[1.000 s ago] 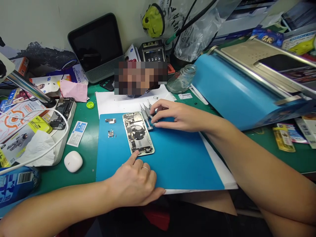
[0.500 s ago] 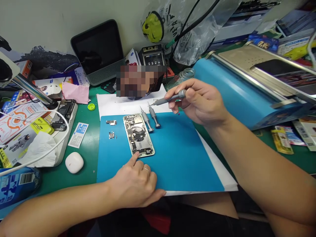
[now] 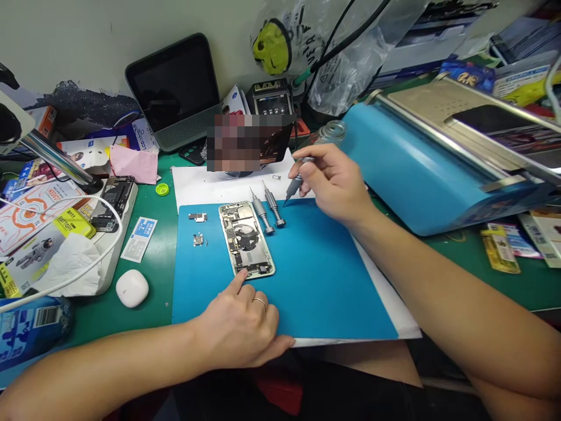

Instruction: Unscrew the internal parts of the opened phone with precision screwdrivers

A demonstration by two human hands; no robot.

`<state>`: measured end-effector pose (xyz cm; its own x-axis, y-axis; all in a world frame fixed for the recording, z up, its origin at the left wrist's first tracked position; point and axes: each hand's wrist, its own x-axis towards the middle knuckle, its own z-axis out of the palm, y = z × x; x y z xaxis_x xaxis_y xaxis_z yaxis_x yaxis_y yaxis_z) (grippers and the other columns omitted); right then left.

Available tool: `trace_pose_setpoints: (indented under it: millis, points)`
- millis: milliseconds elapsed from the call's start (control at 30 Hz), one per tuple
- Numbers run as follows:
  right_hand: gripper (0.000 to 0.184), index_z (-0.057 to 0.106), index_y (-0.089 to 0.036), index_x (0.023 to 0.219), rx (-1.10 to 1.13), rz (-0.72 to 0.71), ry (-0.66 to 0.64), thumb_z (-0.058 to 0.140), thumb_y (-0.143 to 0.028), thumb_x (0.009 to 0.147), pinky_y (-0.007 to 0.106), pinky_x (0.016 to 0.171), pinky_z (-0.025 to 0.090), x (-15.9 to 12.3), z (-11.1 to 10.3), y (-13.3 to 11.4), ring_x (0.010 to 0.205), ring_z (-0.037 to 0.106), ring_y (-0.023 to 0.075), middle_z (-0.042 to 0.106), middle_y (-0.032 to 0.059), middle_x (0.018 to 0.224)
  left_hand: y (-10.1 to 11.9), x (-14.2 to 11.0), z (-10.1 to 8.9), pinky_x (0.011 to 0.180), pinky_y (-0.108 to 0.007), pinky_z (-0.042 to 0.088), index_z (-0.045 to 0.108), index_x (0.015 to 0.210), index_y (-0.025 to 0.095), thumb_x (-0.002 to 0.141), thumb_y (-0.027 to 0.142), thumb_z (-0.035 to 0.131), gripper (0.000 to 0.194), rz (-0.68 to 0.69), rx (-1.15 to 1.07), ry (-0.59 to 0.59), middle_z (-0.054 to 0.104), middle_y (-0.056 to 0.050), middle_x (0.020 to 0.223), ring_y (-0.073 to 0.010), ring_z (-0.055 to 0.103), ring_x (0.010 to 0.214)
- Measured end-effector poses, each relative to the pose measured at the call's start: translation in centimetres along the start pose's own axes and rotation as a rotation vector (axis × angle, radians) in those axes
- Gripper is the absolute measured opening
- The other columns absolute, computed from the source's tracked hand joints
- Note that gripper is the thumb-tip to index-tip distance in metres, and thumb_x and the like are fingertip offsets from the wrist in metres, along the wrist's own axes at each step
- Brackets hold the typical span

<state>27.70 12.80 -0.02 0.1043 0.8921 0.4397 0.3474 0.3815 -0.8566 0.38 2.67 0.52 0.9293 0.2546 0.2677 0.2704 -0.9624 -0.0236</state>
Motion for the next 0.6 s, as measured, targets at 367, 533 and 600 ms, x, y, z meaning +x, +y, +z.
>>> trace_pose_setpoints:
  millis: [367,533,600]
  points:
    - [0.044,0.054,-0.031,0.130,-0.298,-0.214,-0.109,0.070,-0.030,0.089,0.028,0.055,0.059,-0.92,0.23,0.14,0.074,0.073,0.0184,0.074,-0.0009,0.093,0.08,-0.09,0.01,0.094,-0.045,0.054,0.057,0.071,0.019,0.099,0.055,0.047,0.047,0.002,-0.001,-0.006,0.060,-0.002,0.065,-0.0189,0.059,0.060]
    - [0.045,0.052,-0.034,0.132,-0.298,-0.208,-0.136,0.069,-0.031,0.090,0.029,0.055,0.061,-1.08,0.43,-0.10,0.075,0.072,0.0187,0.074,-0.0016,0.095,0.04,-0.03,-0.07,0.094,-0.045,0.054,0.057,0.071,0.019,0.099,0.054,0.047,0.046,0.000,-0.010,0.002,0.060,-0.002,0.065,-0.0193,0.060,0.060]
    - [0.050,0.050,-0.035,0.136,-0.310,-0.214,-0.163,0.069,-0.030,0.090,0.031,0.058,0.062,-1.06,0.36,-0.43,0.076,0.073,0.0191,0.075,-0.0007,0.098,0.01,-0.01,-0.05,0.095,-0.045,0.054,0.057,0.071,0.019,0.099,0.054,0.048,0.046,0.000,-0.009,0.005,0.060,-0.002,0.065,-0.0193,0.060,0.060]
